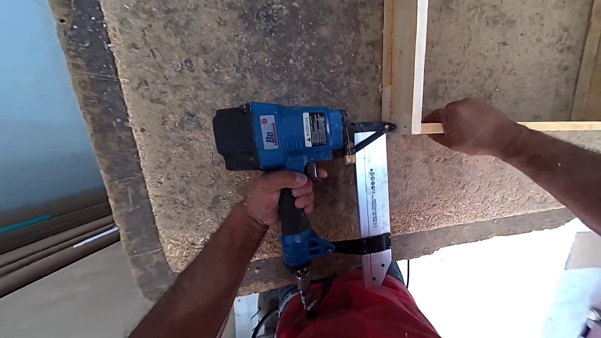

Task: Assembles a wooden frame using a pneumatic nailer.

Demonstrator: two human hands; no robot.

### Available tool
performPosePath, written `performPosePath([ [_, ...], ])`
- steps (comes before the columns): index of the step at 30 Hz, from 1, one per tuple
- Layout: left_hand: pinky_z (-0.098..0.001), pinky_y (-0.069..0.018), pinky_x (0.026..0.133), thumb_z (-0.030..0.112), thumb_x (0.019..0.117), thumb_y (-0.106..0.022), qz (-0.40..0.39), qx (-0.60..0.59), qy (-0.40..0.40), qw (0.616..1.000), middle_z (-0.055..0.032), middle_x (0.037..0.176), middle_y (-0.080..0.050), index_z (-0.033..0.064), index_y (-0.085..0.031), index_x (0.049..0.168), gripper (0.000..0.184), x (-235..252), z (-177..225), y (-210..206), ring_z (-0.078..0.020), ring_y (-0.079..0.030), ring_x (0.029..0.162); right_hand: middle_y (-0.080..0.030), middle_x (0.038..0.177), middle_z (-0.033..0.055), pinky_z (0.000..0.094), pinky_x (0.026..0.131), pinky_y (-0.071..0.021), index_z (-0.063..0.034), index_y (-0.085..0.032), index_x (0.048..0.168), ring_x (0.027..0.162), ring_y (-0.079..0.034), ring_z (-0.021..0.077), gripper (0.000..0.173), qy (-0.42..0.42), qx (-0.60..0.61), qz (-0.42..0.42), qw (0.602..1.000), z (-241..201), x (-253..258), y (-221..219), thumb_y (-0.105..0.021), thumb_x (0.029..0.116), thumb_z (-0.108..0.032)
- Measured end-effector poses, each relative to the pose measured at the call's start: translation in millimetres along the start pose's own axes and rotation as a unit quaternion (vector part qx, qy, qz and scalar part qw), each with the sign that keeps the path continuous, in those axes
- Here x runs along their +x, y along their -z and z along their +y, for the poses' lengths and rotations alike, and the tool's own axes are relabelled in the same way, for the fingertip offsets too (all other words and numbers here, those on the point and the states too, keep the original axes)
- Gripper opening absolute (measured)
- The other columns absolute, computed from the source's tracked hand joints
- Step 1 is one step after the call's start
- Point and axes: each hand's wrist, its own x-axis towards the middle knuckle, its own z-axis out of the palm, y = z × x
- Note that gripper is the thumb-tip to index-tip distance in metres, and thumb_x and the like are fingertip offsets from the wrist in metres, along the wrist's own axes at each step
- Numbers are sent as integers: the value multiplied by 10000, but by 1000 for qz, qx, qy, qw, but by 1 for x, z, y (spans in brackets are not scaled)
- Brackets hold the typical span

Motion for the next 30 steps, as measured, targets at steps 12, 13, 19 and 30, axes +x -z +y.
performPosePath([
  [12, -351, -614, 612, 202, 953, -586, 15, 16, 5, 1000, -11, 616, -548, 12, -660, 1185, 309, 2, 2, -8, -144, -633, 556, -687, 789, 82, 545, 658, -537, -170, -745, 1049, 740, -682, 291, 162, 13, 6, 3, 1000, 4, 1, -3, -657, 946, -258],
  [13, -356, -616, 617, 205, 954, -591, 11, 14, 10, 1000, -13, 619, -552, 13, -659, 1188, 310, 1, 3, -8, -146, -637, 561, -682, 783, 83, 547, 651, -534, -168, -743, 1042, 733, -679, 292, 158, 14, 7, 4, 1000, 5, 0, -3, -657, 943, -256],
  [19, -356, -615, 623, 203, 952, -575, 11, 17, 15, 1000, -16, 622, -554, 11, -654, 1194, 318, -1, 5, -8, -152, -638, 566, -689, 800, 94, 557, 661, -536, -163, -741, 1051, 748, -684, 309, 163, 12, 1, -2, 1000, 4, 0, -3, -660, 945, -257],
  [30, -355, -618, 623, 225, 948, -599, 24, 24, 58, 998, -13, 623, -557, 30, -669, 1171, 305, 1, 25, -14, -143, -637, 565, -669, 767, 76, 538, 633, -524, -173, -734, 1027, 728, -673, 297, 146, 12, -2, -6, 1000, 5, 2, -2, -666, 927, -254],
])
